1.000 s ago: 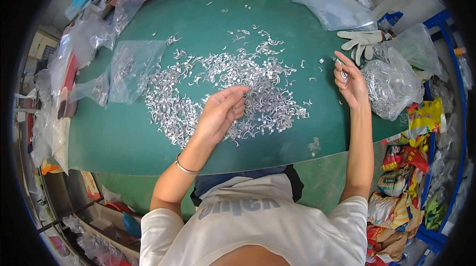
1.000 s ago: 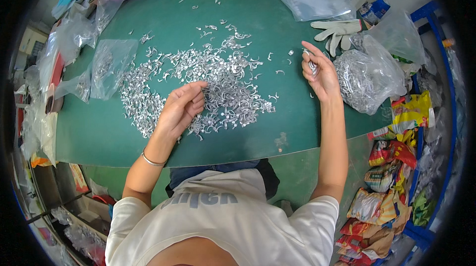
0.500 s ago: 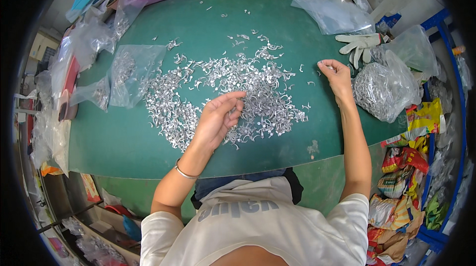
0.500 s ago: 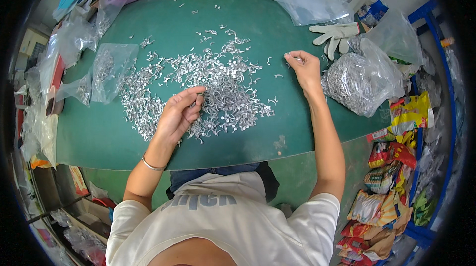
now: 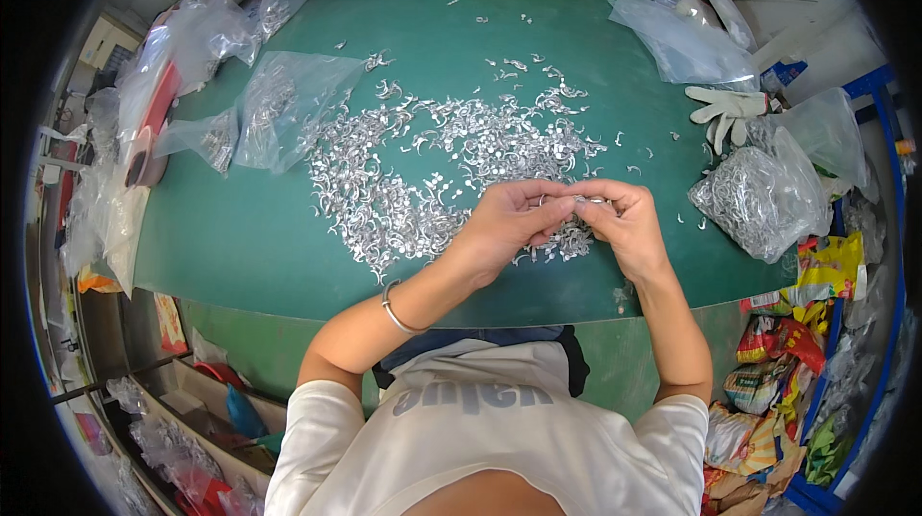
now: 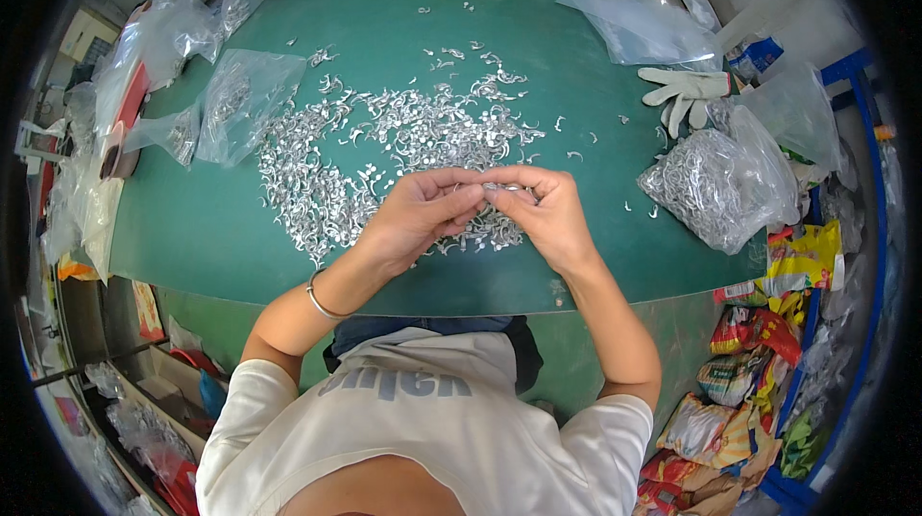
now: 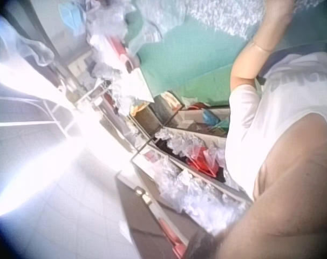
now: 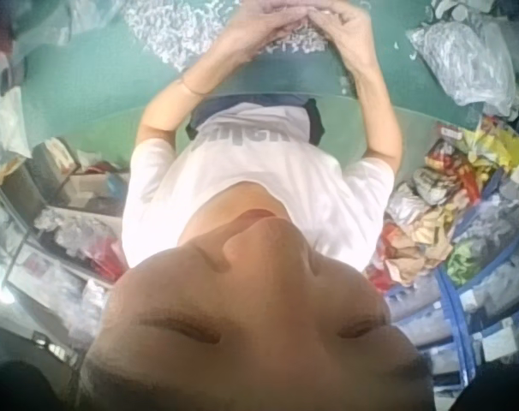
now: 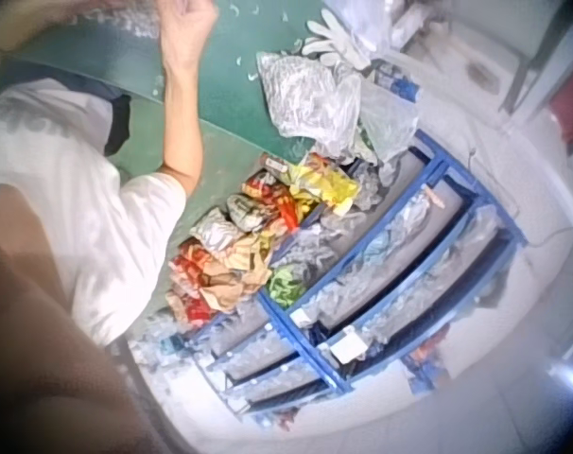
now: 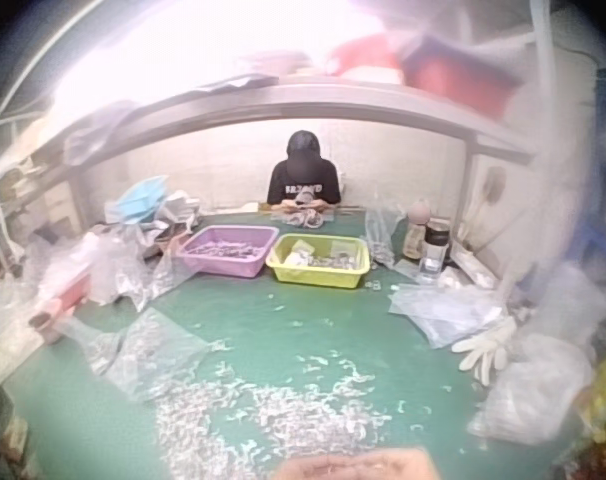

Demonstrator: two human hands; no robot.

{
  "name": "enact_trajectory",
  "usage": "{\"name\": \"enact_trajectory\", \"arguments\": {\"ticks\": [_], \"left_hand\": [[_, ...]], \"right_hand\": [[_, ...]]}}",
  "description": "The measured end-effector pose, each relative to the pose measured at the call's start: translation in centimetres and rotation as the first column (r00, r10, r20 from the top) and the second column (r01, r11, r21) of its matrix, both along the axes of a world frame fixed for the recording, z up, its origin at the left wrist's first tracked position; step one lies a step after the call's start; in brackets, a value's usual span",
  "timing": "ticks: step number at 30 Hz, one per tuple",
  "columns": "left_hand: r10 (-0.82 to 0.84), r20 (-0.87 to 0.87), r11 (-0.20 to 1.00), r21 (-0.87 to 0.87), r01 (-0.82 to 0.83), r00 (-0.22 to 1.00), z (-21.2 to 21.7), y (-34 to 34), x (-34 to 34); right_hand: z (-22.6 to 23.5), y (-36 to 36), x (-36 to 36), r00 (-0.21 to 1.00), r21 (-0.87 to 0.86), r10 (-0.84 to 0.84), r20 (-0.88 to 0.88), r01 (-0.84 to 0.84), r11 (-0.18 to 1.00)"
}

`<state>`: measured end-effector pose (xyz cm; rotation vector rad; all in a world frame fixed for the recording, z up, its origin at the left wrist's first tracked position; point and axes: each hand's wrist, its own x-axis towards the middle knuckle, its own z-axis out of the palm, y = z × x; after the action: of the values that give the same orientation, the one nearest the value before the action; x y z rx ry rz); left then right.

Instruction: The person sorts small metal clips on a green workbench by picking up individual pieces from a large pile and grouping them together.

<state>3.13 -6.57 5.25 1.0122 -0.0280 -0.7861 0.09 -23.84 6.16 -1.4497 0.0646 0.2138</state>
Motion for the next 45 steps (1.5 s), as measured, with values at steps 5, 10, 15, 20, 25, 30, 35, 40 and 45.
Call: {"name": "enact_trajectory", "arguments": {"ticks": [5, 10, 15, 20, 25, 30, 35, 40, 45], "left_hand": [[0.029, 0.075, 0.999, 0.023, -0.031, 0.997, 0.0, 0.1, -0.3], [0.071, 0.13, 0.993, 0.084, -0.083, 0.989, 0.2, 0.1, -0.5], [0.075, 0.127, 0.995, 0.061, -0.083, 0.989, 0.3, 0.0, -0.5], [0.055, 0.138, 0.996, 0.062, -0.064, 0.989, -0.1, -0.1, -0.5], [0.025, 0.168, 0.994, 0.099, -0.042, 0.986, -0.1, -0.4, -0.5], [0.005, 0.207, 0.991, 0.126, -0.031, 0.978, 0.0, -0.4, -0.6], [0.008, 0.235, 0.988, 0.149, -0.044, 0.972, -0.1, -0.6, -0.6], [-0.045, 0.234, 0.984, 0.178, 0.003, 0.971, -0.3, -0.5, -0.5], [-0.074, 0.274, 0.979, 0.205, 0.017, 0.959, -0.9, -0.7, -0.5]], "right_hand": [[-0.1, 0.3, -0.3, 0.992, -0.097, -0.018, 0.125, 0.031, 0.995], [-0.5, -0.9, -0.4, 0.984, 0.475, -0.055, -0.17, 0.131, 0.87], [-1.9, -2.5, -0.6, 0.949, 0.798, 0.132, -0.287, 0.16, 0.581], [-1.6, -2.0, -0.9, 0.923, 0.821, 0.125, -0.363, 0.253, 0.512], [-1.7, -1.3, -1.1, 0.986, 0.499, 0.043, -0.164, 0.045, 0.865], [-1.0, 0.1, -1.7, 0.988, -0.139, -0.076, 0.135, 0.095, 0.986], [-0.6, 0.6, -2.0, 0.922, -0.376, -0.096, 0.376, 0.246, 0.893], [-0.1, 0.3, -2.0, 0.925, -0.448, -0.054, 0.375, 0.232, 0.864], [-0.8, 0.2, -2.1, 0.934, -0.459, -0.042, 0.354, 0.213, 0.862]]}}
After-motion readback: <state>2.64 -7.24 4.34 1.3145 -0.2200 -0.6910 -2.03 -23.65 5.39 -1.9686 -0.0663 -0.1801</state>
